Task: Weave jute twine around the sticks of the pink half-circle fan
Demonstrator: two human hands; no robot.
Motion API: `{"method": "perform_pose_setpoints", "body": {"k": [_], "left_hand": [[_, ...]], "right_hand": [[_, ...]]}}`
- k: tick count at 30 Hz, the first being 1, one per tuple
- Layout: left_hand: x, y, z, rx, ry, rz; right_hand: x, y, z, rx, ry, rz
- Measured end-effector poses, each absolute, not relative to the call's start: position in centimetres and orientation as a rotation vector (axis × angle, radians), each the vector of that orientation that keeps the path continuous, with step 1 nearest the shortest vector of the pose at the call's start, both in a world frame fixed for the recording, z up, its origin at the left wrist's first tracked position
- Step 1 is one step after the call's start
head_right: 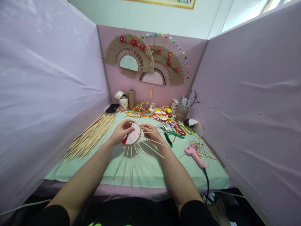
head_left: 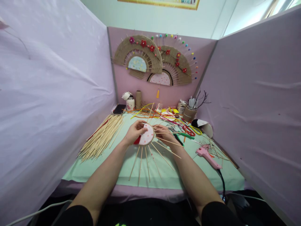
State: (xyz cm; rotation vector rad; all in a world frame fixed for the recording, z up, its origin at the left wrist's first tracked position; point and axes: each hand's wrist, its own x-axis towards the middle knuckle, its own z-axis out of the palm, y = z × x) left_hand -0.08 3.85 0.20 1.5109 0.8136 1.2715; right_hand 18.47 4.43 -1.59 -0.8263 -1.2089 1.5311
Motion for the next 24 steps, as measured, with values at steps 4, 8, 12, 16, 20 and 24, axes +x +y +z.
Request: {"method": "perform_pose_setpoints", "body": {"k": [4,8,12,16,20,24], "left_hand": [[0.0,3.7,0.2,1.45,0.84,1.259],[0.0,3.3,0.6,1.272,0.869,1.143],[-0.5,2.9,1.2,1.153,0.794,0.906],[-1.1,2.9,1.5,1.11,0.725,0.842],[-1.4,3.0,1.5,1.079,0.7,0.861],[-1.4,3.1,1.5,1.071,0.696,0.878]], "right_hand": [[18.6,4.2,-1.3,-0.8,-1.165,1.552],[18.5,4.0,-1.4,-0.783,-1.163,1.577],[18.4,3.7,-1.5,-0.773,-1.18,1.607],[18.5,3.5,-1.4,-0.775,-1.242,1.659],[19.0,3.6,-1.1,-0.79,-1.29,1.664],[19.8,3.9,-0.7,-0.803,-1.277,1.663]]}}
